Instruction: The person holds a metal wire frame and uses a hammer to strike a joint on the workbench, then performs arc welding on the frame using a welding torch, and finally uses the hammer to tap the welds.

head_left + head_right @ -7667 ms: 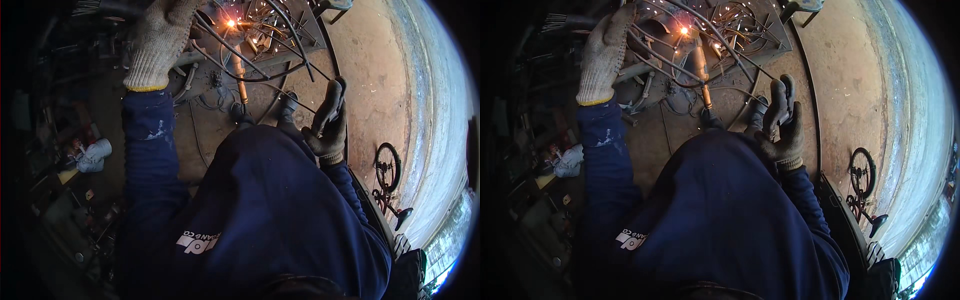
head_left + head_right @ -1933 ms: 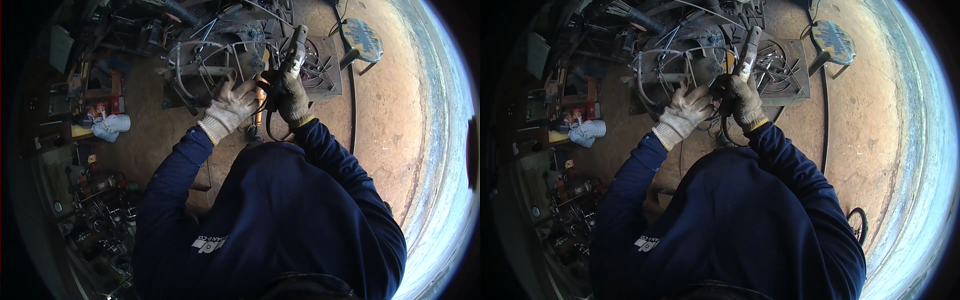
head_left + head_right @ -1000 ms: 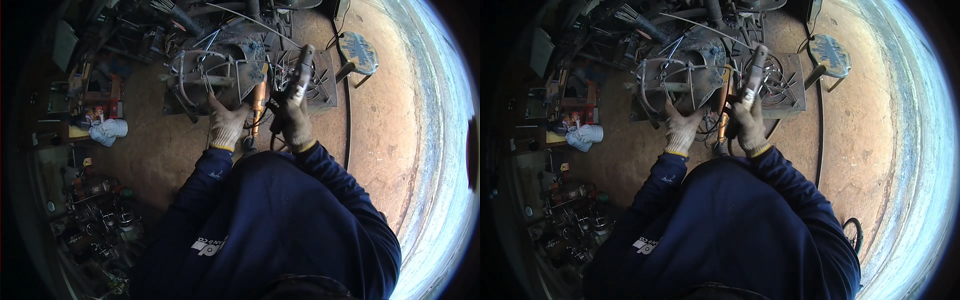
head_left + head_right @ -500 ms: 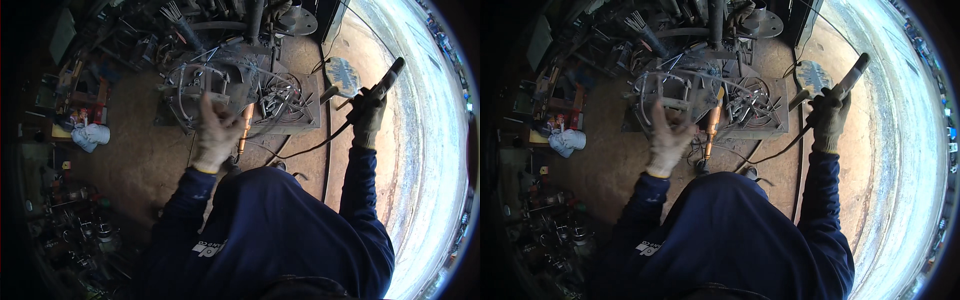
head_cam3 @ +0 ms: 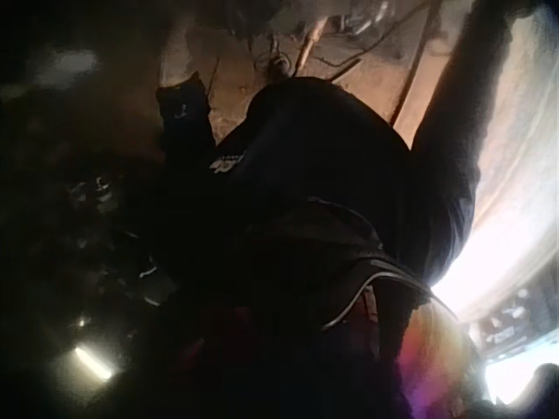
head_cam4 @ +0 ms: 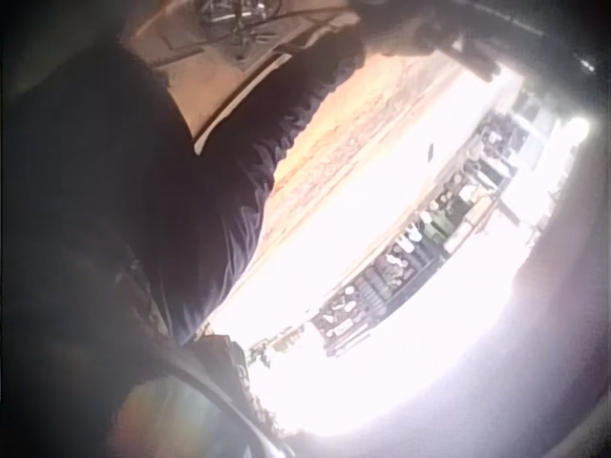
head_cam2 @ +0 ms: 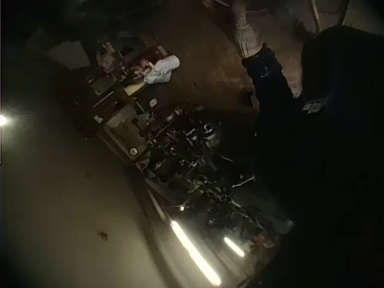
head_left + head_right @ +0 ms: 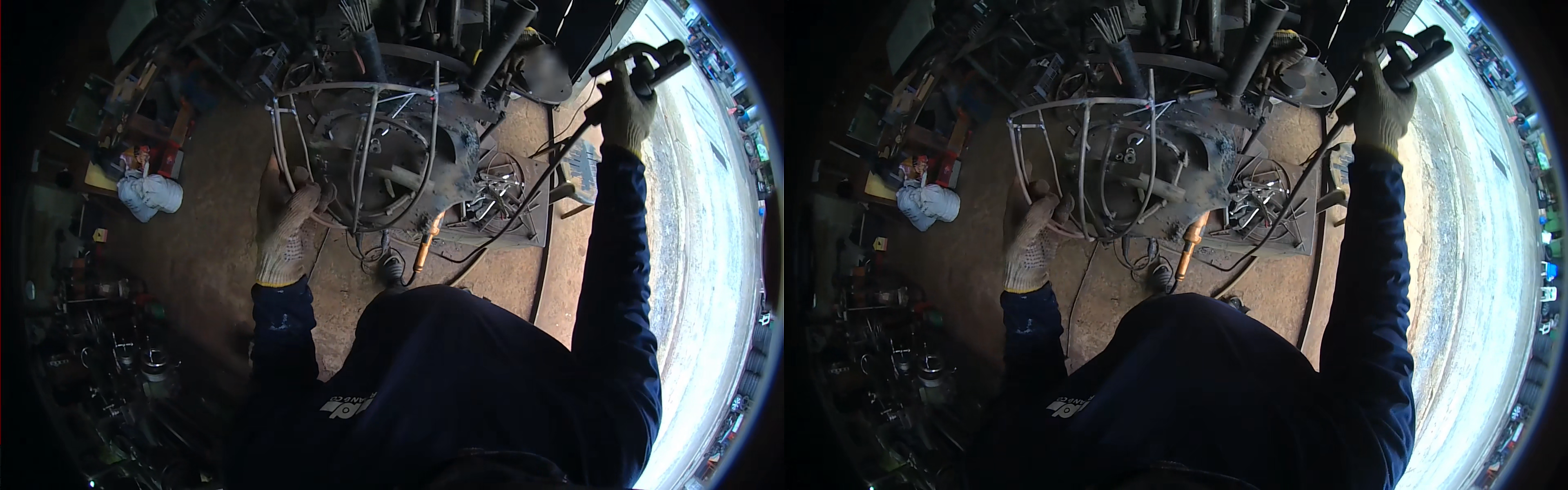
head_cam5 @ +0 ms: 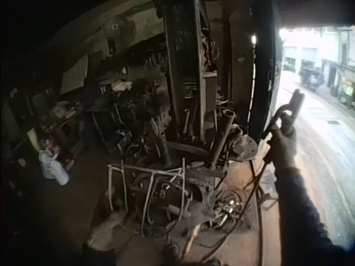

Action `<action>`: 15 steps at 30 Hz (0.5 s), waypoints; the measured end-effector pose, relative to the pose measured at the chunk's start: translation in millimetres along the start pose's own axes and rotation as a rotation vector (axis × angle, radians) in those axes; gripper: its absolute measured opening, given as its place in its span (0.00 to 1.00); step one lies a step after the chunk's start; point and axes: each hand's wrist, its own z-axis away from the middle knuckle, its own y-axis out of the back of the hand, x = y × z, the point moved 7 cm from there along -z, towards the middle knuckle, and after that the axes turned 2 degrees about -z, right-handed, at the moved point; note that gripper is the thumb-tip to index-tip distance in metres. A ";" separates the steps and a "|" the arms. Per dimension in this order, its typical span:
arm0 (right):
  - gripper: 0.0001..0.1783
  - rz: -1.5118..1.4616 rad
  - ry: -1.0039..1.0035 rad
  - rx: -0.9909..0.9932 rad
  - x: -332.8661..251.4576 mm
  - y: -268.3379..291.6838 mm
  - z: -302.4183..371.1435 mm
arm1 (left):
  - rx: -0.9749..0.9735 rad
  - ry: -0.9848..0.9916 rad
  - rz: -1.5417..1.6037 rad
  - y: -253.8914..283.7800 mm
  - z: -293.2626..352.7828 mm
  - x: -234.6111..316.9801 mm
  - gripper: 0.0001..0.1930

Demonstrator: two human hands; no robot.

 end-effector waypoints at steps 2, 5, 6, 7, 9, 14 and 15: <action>0.36 -0.045 0.089 0.025 -13.7 -39.2 -5.3 | -0.006 0.025 -0.024 28.6 -5.1 -2.4 0.31; 0.33 -0.070 0.195 -0.056 -27.0 -94.6 -20.1 | 0.146 0.074 0.018 69.9 -6.6 -4.2 0.31; 0.32 -0.076 0.225 -0.075 -26.4 -107.9 -29.7 | 0.153 0.080 0.051 78.6 -10.2 -3.9 0.31; 0.31 0.002 0.236 -0.082 -20.7 -114.7 -43.8 | 0.152 0.090 0.093 86.4 -16.5 -7.2 0.30; 0.29 0.125 0.228 -0.108 0.3 -131.7 -70.6 | 0.082 0.078 0.118 83.7 -25.2 14.8 0.30; 0.25 0.157 0.236 -0.086 1.2 -164.3 -69.9 | 0.219 0.117 0.123 115.4 -26.9 22.6 0.29; 0.25 0.170 0.245 -0.098 1.3 -171.6 -67.1 | 0.224 0.115 0.124 124.5 -24.7 23.2 0.29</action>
